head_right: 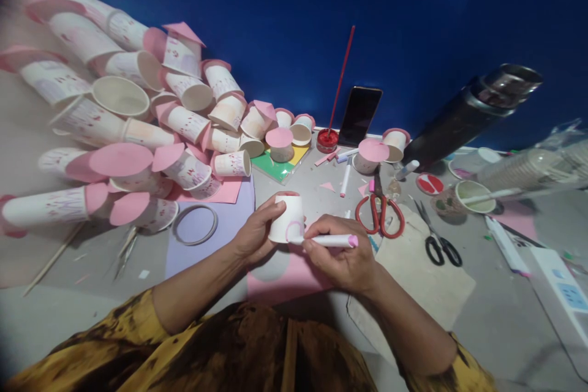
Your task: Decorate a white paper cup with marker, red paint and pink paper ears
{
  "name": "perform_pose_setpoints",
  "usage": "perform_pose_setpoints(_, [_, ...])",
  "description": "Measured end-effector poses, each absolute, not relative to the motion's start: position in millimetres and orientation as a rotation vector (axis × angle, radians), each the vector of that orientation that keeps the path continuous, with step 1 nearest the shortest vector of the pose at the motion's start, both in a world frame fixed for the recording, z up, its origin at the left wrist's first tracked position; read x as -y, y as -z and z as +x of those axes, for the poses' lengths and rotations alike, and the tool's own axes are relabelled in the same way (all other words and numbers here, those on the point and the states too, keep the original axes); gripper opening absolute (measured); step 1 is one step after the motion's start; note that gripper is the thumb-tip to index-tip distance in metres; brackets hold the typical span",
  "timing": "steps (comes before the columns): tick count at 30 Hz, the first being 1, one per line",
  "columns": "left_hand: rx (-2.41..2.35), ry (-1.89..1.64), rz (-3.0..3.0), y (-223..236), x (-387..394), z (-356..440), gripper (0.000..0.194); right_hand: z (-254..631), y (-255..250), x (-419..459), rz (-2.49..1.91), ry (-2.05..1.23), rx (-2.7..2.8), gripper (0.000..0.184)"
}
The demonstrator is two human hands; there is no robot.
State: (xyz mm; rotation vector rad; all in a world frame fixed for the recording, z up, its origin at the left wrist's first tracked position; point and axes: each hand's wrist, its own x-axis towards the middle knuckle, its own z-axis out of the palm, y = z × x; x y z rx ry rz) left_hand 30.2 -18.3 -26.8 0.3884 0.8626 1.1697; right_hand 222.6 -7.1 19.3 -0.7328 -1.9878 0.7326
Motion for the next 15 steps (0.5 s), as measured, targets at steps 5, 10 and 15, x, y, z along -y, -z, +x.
perform_pose_setpoints(5, [-0.873, -1.165, 0.408, 26.9, 18.2, 29.6, 0.046, 222.0, -16.8, 8.1, -0.759, -0.73, 1.981, 0.007])
perform_pose_setpoints(10, [-0.874, -1.157, 0.394, 27.2, 17.6, 29.8, 0.052, 222.8, -13.7, 8.4, -0.798, -0.681, 1.929, 0.006])
perform_pose_setpoints(15, [-0.875, -1.162, 0.392, 28.1, 17.7, 30.3, 0.05, 223.9, -14.2, 7.2, -0.821, -0.62, 1.925, 0.005])
